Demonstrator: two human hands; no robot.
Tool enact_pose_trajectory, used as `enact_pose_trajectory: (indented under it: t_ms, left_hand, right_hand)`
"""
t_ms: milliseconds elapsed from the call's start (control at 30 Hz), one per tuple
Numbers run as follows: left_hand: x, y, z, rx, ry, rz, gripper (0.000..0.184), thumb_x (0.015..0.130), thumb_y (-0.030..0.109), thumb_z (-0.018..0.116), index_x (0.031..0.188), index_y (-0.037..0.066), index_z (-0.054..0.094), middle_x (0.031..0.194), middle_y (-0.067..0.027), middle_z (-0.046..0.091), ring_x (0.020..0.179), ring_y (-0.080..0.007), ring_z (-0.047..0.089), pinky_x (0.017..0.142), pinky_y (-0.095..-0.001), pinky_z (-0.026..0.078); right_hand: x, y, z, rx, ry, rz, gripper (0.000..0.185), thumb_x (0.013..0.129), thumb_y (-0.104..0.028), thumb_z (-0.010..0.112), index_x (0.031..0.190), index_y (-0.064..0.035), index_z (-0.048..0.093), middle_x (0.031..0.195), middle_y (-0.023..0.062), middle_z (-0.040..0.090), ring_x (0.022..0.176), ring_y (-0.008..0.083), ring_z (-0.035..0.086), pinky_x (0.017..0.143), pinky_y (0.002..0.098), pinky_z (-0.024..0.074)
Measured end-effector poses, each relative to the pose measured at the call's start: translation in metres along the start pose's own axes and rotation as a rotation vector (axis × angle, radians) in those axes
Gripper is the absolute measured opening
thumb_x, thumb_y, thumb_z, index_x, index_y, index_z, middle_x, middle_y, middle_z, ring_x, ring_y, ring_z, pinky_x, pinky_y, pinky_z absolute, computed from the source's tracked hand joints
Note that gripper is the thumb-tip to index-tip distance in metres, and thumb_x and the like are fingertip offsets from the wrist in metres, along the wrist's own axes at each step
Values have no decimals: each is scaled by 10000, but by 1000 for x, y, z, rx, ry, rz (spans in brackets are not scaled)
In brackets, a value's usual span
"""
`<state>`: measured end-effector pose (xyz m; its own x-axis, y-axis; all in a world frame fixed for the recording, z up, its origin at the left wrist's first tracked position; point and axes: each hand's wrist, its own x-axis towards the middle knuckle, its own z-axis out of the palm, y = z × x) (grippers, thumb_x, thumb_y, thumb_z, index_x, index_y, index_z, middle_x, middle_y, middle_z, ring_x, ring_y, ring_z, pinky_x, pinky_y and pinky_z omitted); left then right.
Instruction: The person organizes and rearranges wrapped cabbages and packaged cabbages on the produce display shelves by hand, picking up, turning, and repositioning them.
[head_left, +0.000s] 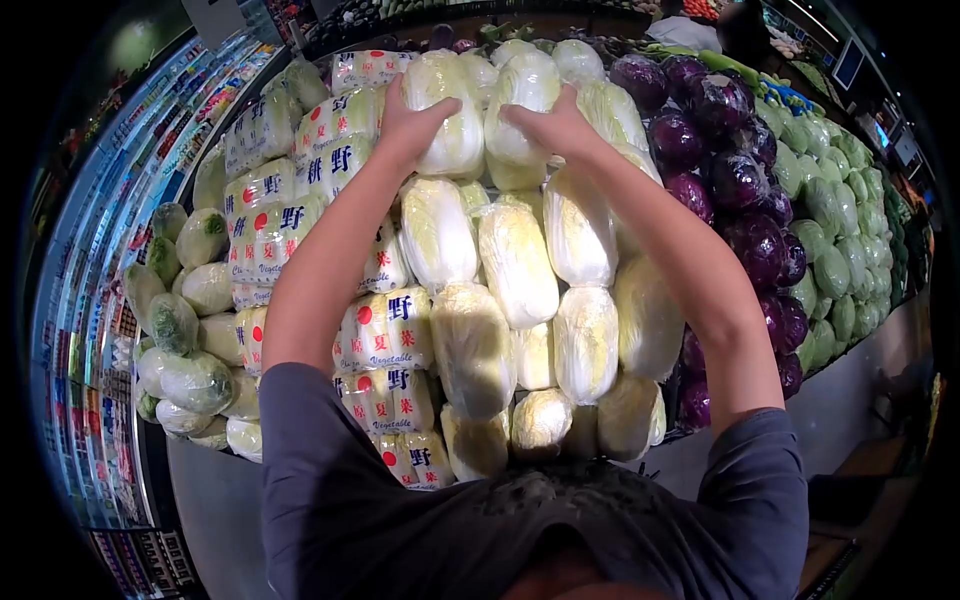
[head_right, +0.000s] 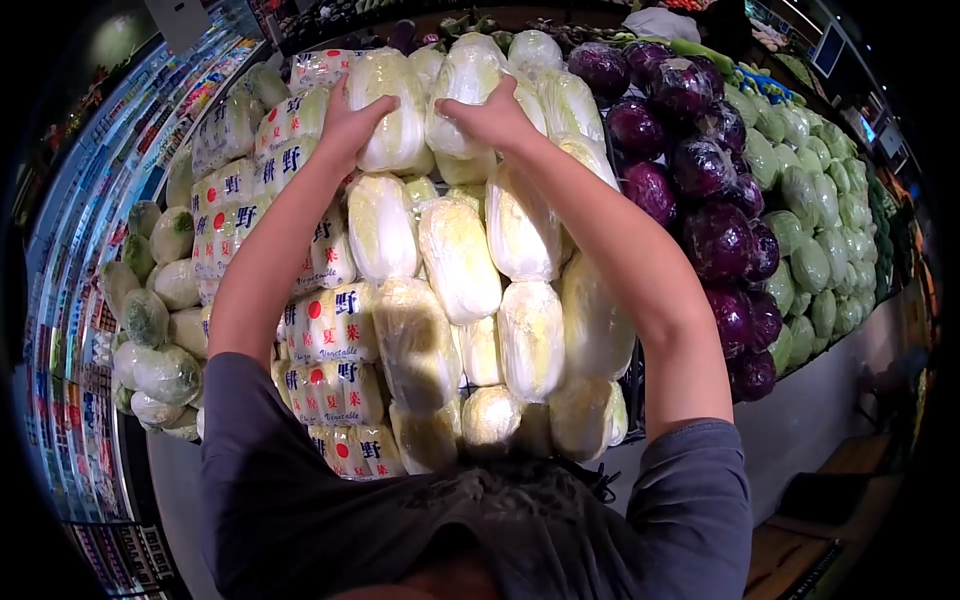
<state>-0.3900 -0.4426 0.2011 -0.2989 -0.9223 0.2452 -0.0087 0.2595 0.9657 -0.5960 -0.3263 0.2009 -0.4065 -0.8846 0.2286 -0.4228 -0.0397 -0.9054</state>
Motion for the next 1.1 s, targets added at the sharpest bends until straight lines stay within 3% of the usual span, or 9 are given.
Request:
enact_pose_trajectory:
  t_ms: [67,200,267,367,500,667,800,933,1100]
  left_hand:
    - [-6,3,-1,-32,-33,6,1147,720,206,913,1630,24,239,1532,-231,474,1340,-310,566,1096,-392,505]
    - [6,-13,1,184,-23,163,1159,719,235,907,1637,32,229,1536,-231,469,1361,-310,546,1100,-392,498]
    - [6,-9,0,142,-10,128,1174,723,247,901,1644,30,207,1540,-240,464,1361,-320,548,1102,-392,497]
    - [6,-10,-8,63,-39,60,1186,730,255,899,1647,28,184,1544,-251,461,1363,-328,549,1103,-394,498]
    - [-10,1,-1,194,-23,119,1187,739,268,896,1649,30,172,1543,-258,461,1354,-337,558,1104,-401,499]
    - [-10,4,8,432,34,95,1223,742,358,904,1644,4,157,1527,-289,479,1369,-363,551,1118,-415,484]
    - [-16,-14,5,451,93,163,1268,730,413,917,1644,-9,146,1523,-297,487,1388,-375,534,1144,-417,457]
    - [-22,-18,3,338,57,172,1281,751,433,918,1639,-49,131,1605,-272,391,1468,-348,444,1213,-404,368]
    - [-26,-25,-3,205,9,70,1278,749,388,936,1627,-67,126,1581,-263,415,1442,-329,469,1197,-396,386]
  right_hand:
    - [-2,8,7,47,10,195,1108,793,-398,876,1486,156,213,1303,281,591,1128,309,678,867,400,602]
    - [-10,8,-13,109,-177,324,1135,790,-401,875,1509,156,196,1295,269,590,1114,297,679,868,416,603]
    - [-17,7,-11,-1,-144,112,1398,738,-462,887,1574,159,-46,1401,378,530,1285,418,604,1069,411,510]
    - [-6,26,6,-259,-140,-124,1437,737,-480,883,1593,119,-103,1409,418,504,1293,447,599,1087,432,503]
    - [-2,20,17,-473,-199,53,1440,757,-613,824,1613,73,-109,1440,450,467,1279,469,605,1080,416,509]
    - [-4,17,19,-550,-285,39,1416,799,-662,769,1614,48,-146,1420,454,489,1211,511,636,1041,450,534]
    - [-21,8,18,-683,-261,31,1416,858,-701,703,1566,124,-205,1297,423,608,1205,461,659,1063,394,512]
    - [-45,0,3,-695,-332,28,1380,856,-712,690,1610,45,-182,1299,385,633,1189,466,666,1056,434,506]
    - [-57,-4,-4,-781,-295,-5,1339,861,-696,681,1630,12,-156,1297,362,640,1158,466,675,1028,463,517]
